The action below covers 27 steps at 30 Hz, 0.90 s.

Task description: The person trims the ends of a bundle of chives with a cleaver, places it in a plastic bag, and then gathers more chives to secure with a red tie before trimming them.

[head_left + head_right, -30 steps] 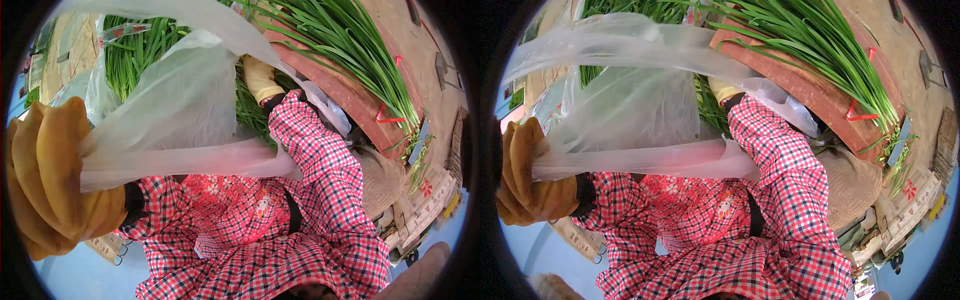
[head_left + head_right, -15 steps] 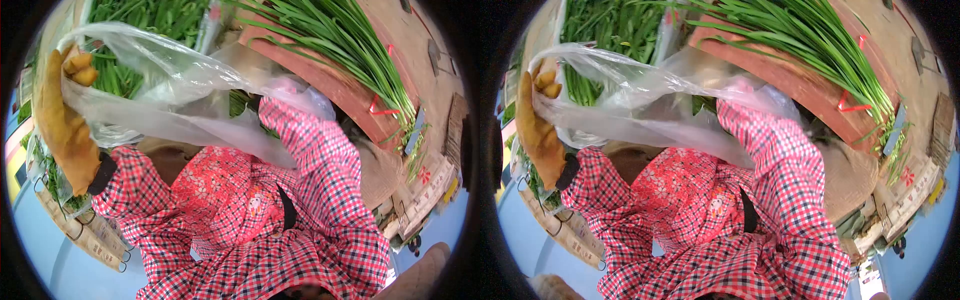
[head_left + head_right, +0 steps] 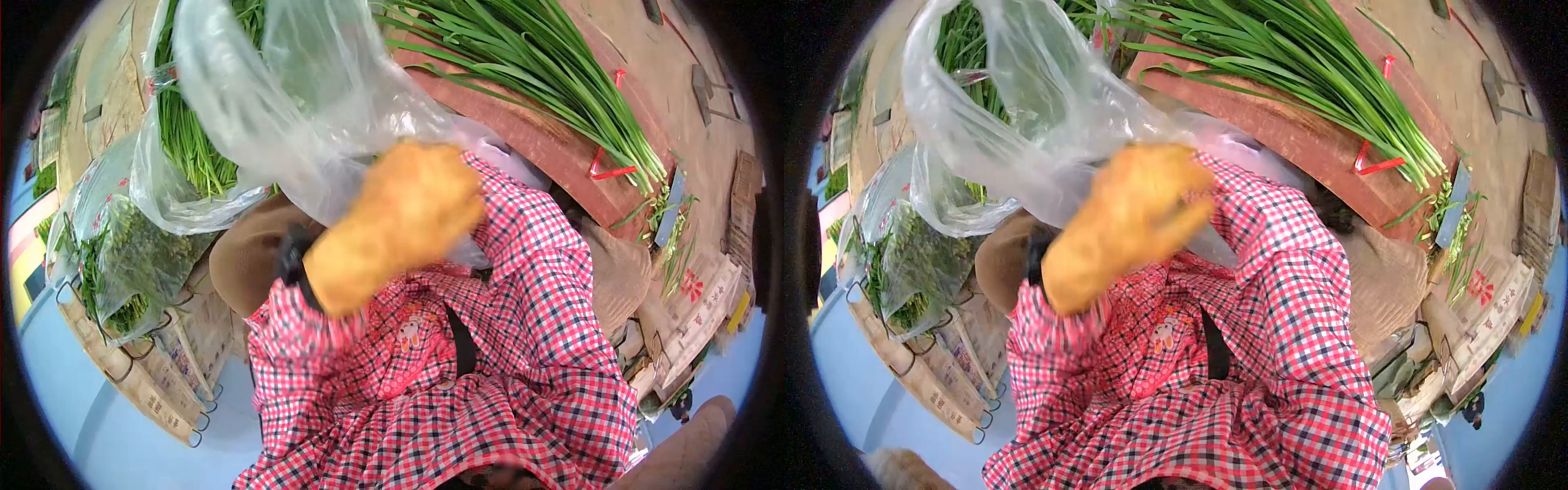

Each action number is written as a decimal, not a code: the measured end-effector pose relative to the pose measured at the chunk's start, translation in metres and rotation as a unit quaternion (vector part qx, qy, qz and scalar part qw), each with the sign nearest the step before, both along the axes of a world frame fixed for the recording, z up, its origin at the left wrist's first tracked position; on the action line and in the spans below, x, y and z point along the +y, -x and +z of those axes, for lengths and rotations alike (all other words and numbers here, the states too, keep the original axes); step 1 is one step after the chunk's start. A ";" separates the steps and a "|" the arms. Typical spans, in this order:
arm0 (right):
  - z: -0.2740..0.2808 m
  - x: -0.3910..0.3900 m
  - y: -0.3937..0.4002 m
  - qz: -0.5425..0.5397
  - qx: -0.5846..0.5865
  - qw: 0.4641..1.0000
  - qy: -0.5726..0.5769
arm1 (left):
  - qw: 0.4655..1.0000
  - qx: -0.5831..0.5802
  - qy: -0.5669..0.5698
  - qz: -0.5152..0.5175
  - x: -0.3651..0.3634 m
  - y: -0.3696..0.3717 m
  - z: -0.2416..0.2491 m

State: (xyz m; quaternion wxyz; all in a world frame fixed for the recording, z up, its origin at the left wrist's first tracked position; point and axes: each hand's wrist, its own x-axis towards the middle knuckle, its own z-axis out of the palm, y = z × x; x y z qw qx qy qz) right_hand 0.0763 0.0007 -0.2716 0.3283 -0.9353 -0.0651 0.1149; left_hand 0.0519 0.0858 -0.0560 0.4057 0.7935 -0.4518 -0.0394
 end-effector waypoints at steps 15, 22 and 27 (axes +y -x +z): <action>0.089 -0.083 0.026 0.019 0.142 0.966 -0.214 | 0.957 0.046 0.016 0.286 0.077 -0.094 -0.083; 0.093 -0.080 0.037 -0.014 0.088 0.976 -0.198 | 0.725 0.554 0.084 0.400 0.018 0.035 -0.073; 0.111 -0.076 0.051 -0.054 0.055 0.978 -0.195 | 0.628 0.581 0.260 0.448 0.022 0.007 -0.140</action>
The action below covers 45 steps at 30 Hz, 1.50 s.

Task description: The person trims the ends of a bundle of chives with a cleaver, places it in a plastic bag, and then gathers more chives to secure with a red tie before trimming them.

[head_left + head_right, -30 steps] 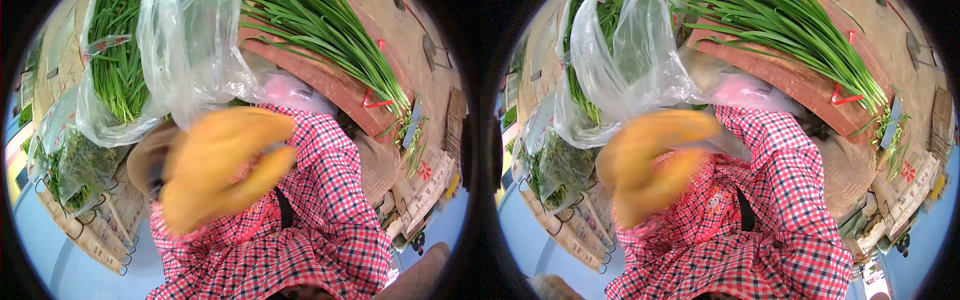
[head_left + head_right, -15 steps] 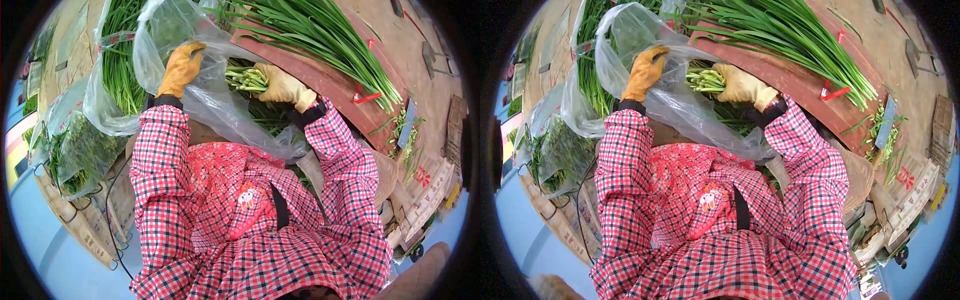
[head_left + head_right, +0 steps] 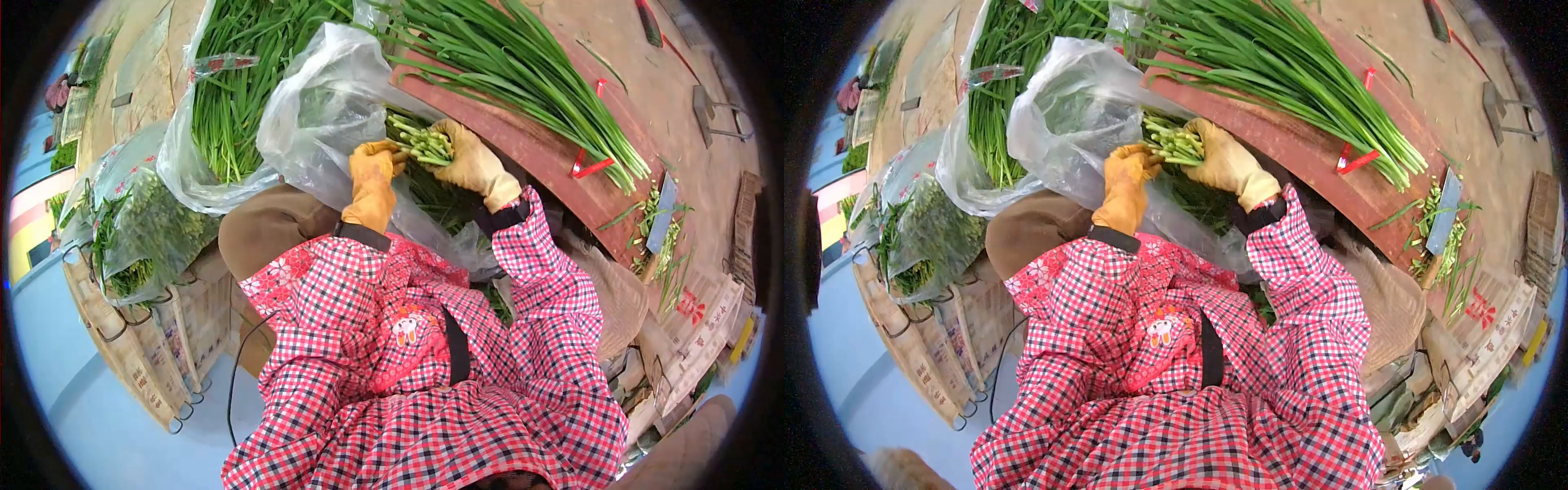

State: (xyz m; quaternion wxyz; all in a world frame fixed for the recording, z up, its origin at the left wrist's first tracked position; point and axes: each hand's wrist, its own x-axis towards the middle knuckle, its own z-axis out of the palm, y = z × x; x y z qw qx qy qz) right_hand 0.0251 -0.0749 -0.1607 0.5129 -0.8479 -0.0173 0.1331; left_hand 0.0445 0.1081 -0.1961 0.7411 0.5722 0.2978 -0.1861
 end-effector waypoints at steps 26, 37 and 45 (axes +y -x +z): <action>-0.038 0.028 -0.011 0.105 -0.161 0.966 0.176 | 0.967 -0.045 0.232 0.093 -0.004 -0.012 -0.075; -0.048 0.037 -0.020 0.074 -0.172 0.960 0.210 | 0.968 -0.169 -0.123 -0.138 -0.002 -0.003 -0.046; -0.025 0.025 -0.001 0.105 -0.157 0.976 0.109 | 0.967 -0.115 0.206 0.095 -0.020 0.027 -0.040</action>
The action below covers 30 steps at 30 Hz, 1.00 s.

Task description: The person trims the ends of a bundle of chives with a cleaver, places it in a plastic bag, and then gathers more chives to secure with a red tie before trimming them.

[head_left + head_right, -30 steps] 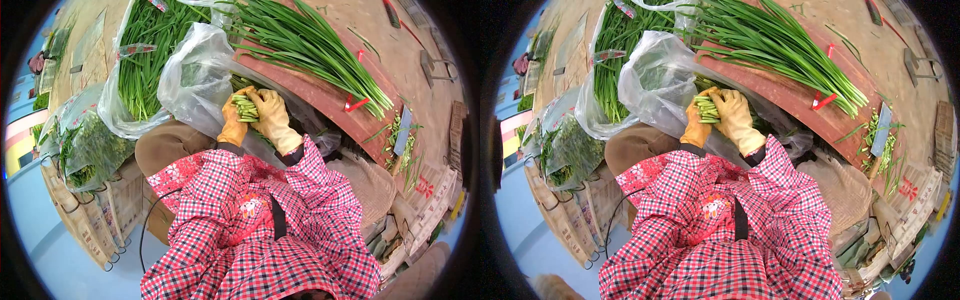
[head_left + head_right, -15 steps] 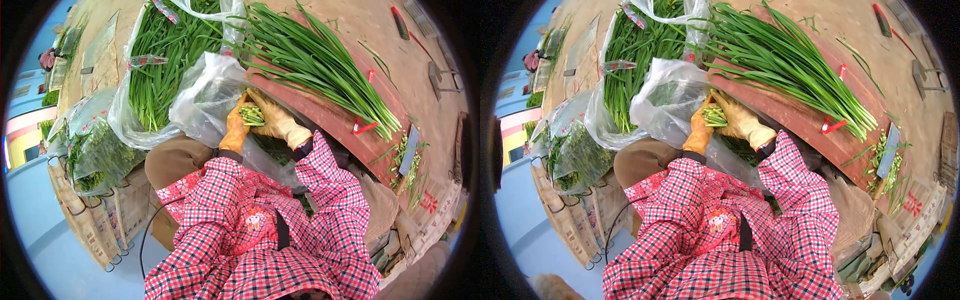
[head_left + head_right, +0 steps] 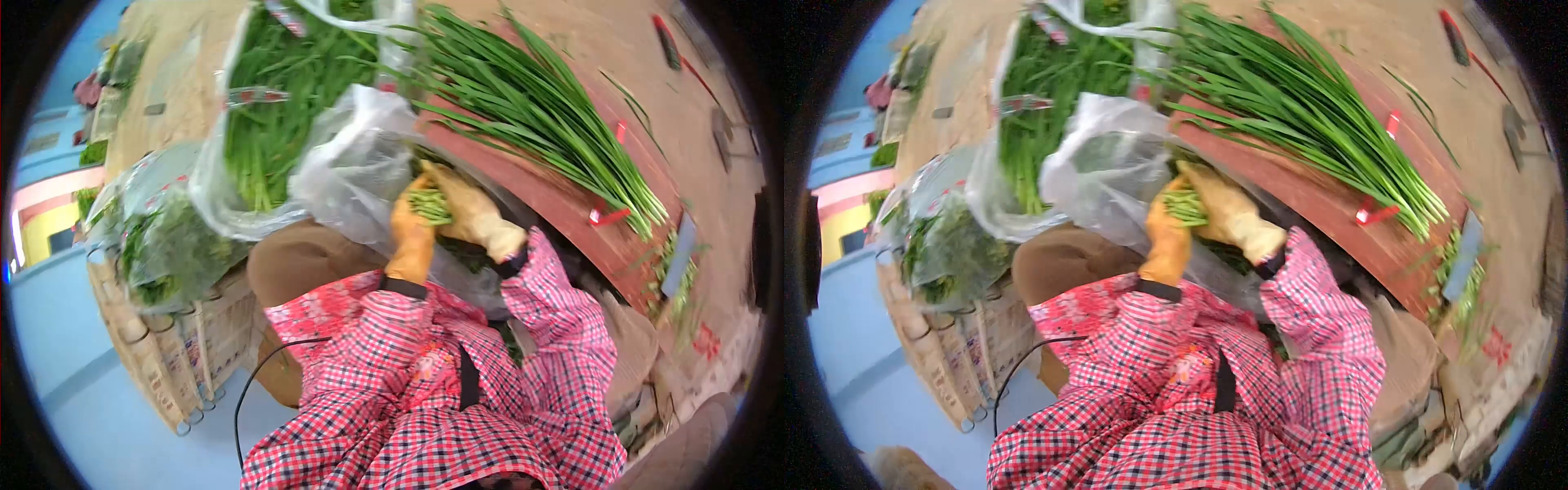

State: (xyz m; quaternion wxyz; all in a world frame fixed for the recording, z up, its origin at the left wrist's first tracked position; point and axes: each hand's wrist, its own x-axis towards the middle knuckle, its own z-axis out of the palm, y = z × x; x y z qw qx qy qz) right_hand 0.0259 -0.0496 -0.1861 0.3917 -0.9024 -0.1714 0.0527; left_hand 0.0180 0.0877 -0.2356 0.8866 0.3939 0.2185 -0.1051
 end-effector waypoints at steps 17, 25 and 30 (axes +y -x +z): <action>-0.015 -0.004 0.023 -0.124 0.111 0.950 -0.266 | 0.914 -0.227 -0.335 -0.039 0.021 -0.002 0.003; 0.007 -0.008 0.030 -0.126 0.019 0.969 -0.213 | 0.749 -0.363 -0.487 -0.267 0.004 -0.043 -0.015; 0.025 -0.007 0.033 -0.082 -0.015 0.975 -0.205 | 0.438 -0.407 -0.719 -0.355 0.015 -0.038 -0.066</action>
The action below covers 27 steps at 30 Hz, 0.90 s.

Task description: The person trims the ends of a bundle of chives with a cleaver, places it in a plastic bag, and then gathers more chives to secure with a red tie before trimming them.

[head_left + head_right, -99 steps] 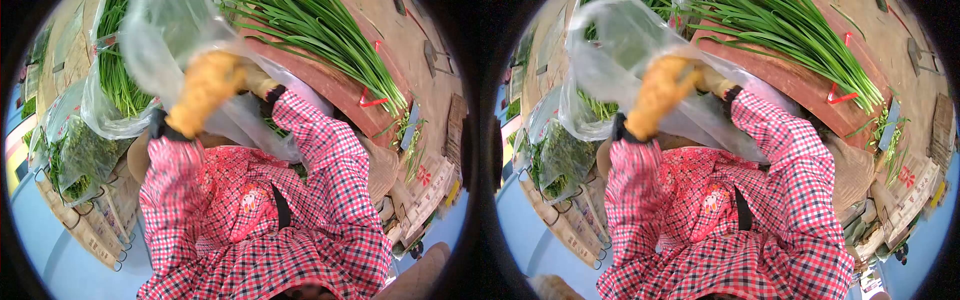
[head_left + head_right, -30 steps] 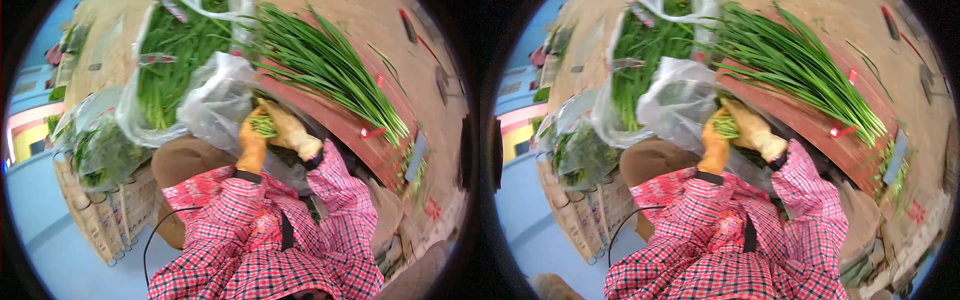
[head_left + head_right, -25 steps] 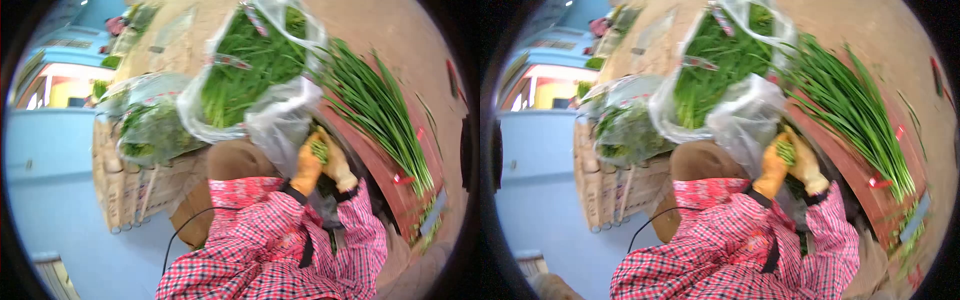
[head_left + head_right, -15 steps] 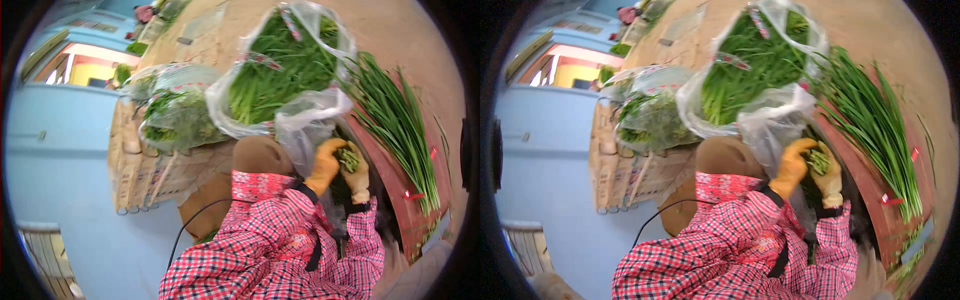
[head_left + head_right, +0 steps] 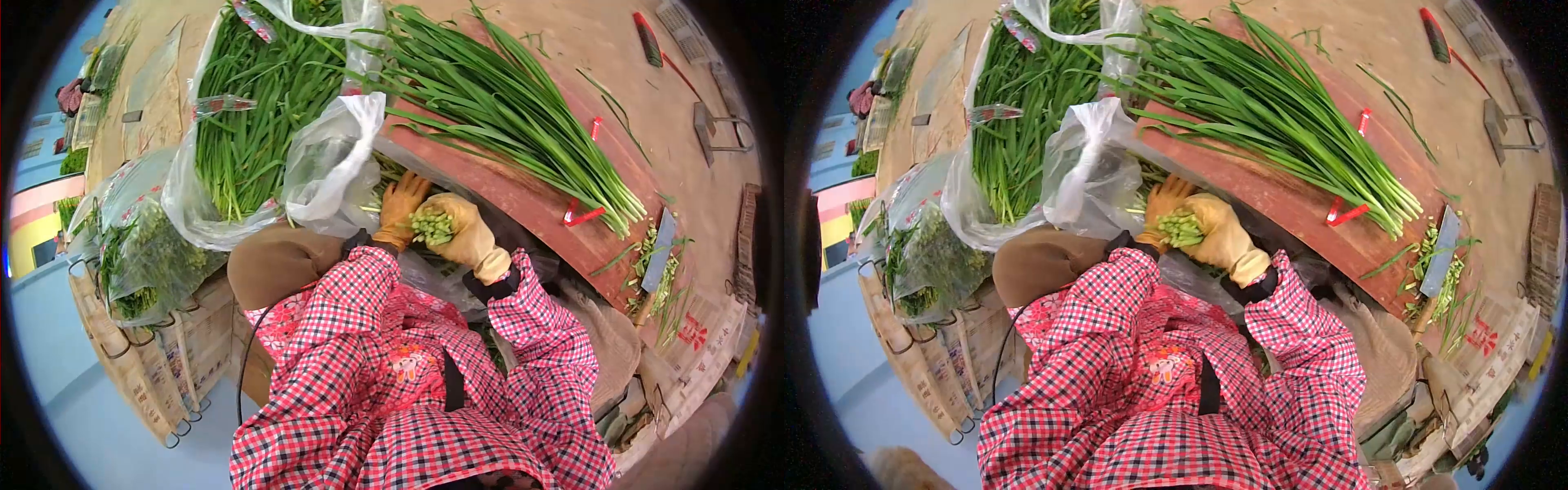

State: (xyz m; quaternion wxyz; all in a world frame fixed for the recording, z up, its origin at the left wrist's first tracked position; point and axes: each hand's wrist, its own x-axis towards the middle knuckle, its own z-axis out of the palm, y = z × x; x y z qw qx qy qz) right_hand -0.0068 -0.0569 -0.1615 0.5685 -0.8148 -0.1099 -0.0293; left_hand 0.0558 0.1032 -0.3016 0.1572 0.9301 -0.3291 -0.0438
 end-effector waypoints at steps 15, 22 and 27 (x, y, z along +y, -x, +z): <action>0.140 -0.035 0.033 0.010 -0.085 0.988 -0.129 | 0.988 0.039 -0.142 -0.045 0.000 -0.027 -0.008; 0.220 -0.062 0.110 -0.135 -0.172 0.940 -0.262 | 0.987 0.038 -0.156 -0.028 0.000 -0.049 -0.017; 0.247 -0.098 0.168 -0.257 -0.247 0.863 -0.359 | 0.997 -0.042 -0.063 -0.015 -0.005 -0.030 0.035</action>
